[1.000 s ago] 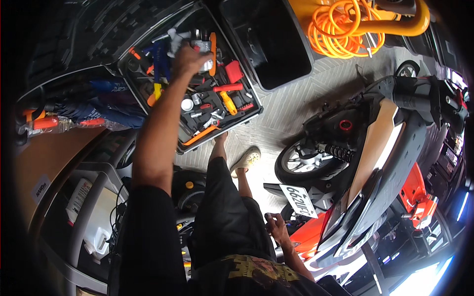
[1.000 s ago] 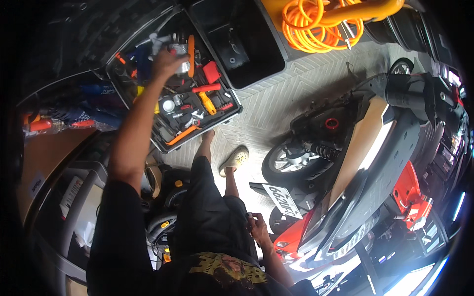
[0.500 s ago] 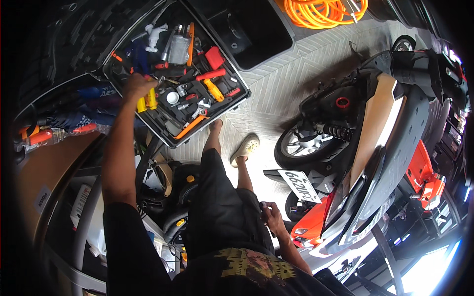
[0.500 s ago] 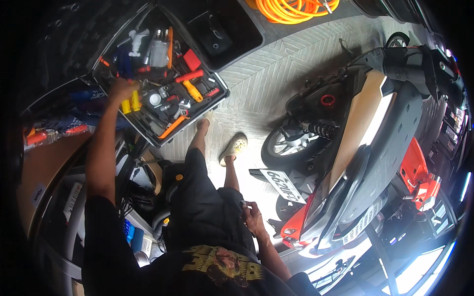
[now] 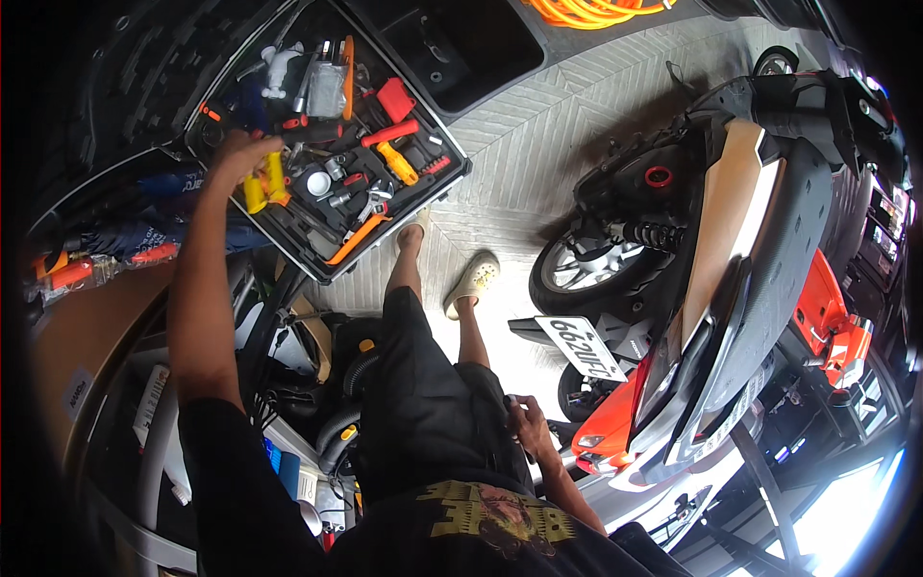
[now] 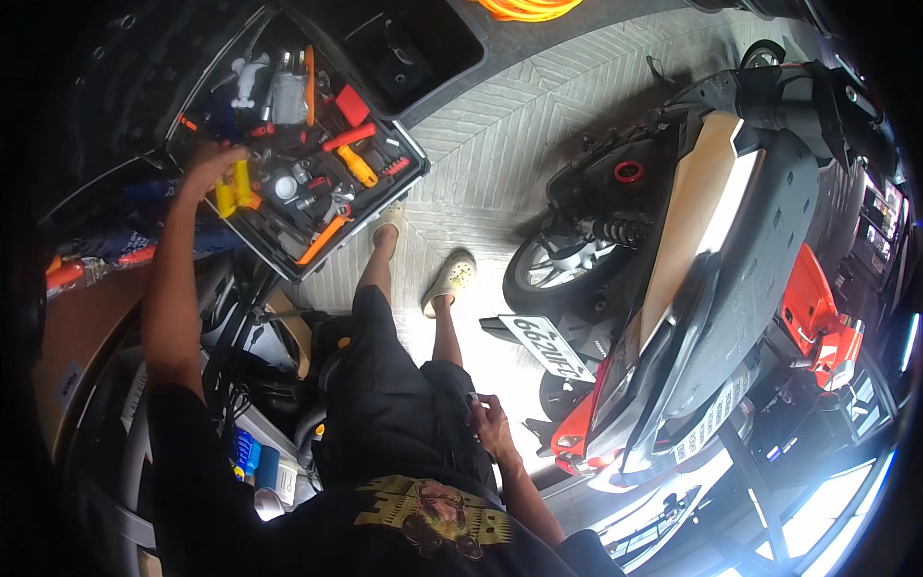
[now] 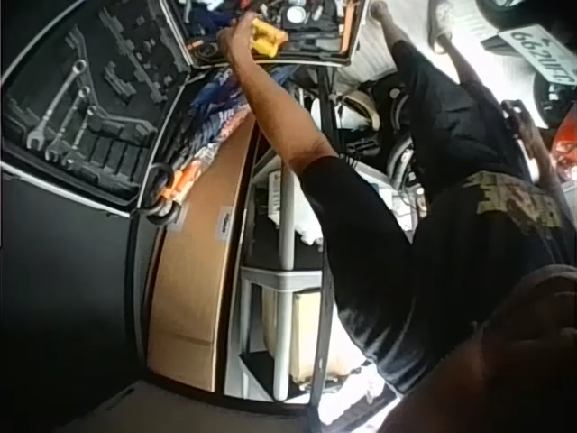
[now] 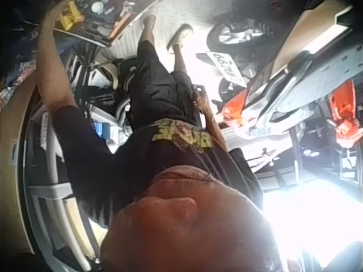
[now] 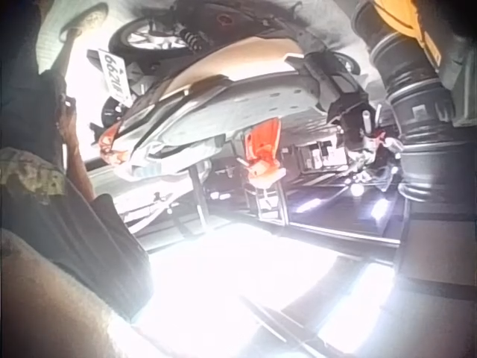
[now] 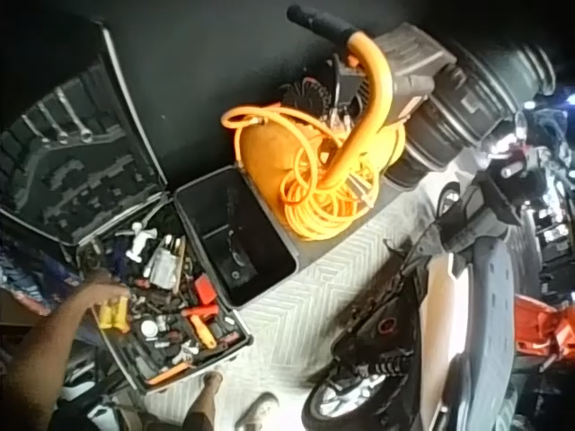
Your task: Repairing a stand fan by removing the front grill with a screwdriver and then searching for tools in a toolbox.
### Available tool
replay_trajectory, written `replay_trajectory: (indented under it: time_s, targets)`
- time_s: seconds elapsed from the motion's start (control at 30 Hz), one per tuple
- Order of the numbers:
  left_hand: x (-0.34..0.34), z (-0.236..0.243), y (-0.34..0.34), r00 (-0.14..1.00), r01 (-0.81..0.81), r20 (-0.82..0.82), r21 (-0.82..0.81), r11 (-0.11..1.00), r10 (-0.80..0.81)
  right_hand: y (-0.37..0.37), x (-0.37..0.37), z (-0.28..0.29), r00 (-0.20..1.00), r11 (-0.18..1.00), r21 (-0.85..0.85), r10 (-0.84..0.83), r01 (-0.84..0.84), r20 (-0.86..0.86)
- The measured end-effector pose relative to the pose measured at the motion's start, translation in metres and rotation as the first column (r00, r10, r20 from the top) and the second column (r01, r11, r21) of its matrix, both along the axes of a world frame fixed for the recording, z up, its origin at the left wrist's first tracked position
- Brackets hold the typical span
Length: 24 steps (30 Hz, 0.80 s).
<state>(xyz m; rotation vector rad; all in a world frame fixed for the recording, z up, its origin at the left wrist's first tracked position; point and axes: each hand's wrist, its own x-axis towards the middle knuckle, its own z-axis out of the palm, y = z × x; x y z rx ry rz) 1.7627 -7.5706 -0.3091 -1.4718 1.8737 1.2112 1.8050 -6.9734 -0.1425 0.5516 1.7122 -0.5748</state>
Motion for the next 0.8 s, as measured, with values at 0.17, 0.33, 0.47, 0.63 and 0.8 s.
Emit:
replay_trajectory:
  time_s: [0.17, 0.33, 0.47, 0.63, 0.8]
  targets:
    - [-0.021, -0.025, 0.029, 0.928, -0.266, -0.217, 0.18, 0.947, 0.302, 0.001, -0.003, 0.001, 1.0, 1.0, 0.024, 0.001, -0.001, 0.003]
    - [0.005, -0.002, 0.025, 0.813, -0.477, -0.397, -0.035, 0.878, 0.426, 0.003, -0.004, 0.002, 0.999, 0.999, 0.018, -0.038, 0.038, -0.004]
    - [0.1, -0.049, -0.004, 0.806, -0.592, -0.183, -0.263, 0.762, 0.563, -0.003, 0.003, -0.003, 1.0, 0.999, -0.039, -0.013, 0.013, -0.01]
    - [0.06, -0.066, 0.062, 0.983, 0.08, 0.181, -0.631, 0.771, 0.046, -0.005, 0.001, -0.004, 0.999, 0.997, -0.067, 0.038, -0.037, 0.012]
    - [0.015, -0.061, 0.087, 0.948, -0.236, 0.045, -0.566, 0.79, 0.316, 0.009, 0.0, -0.009, 0.979, 0.97, -0.166, 0.155, -0.176, -0.13]
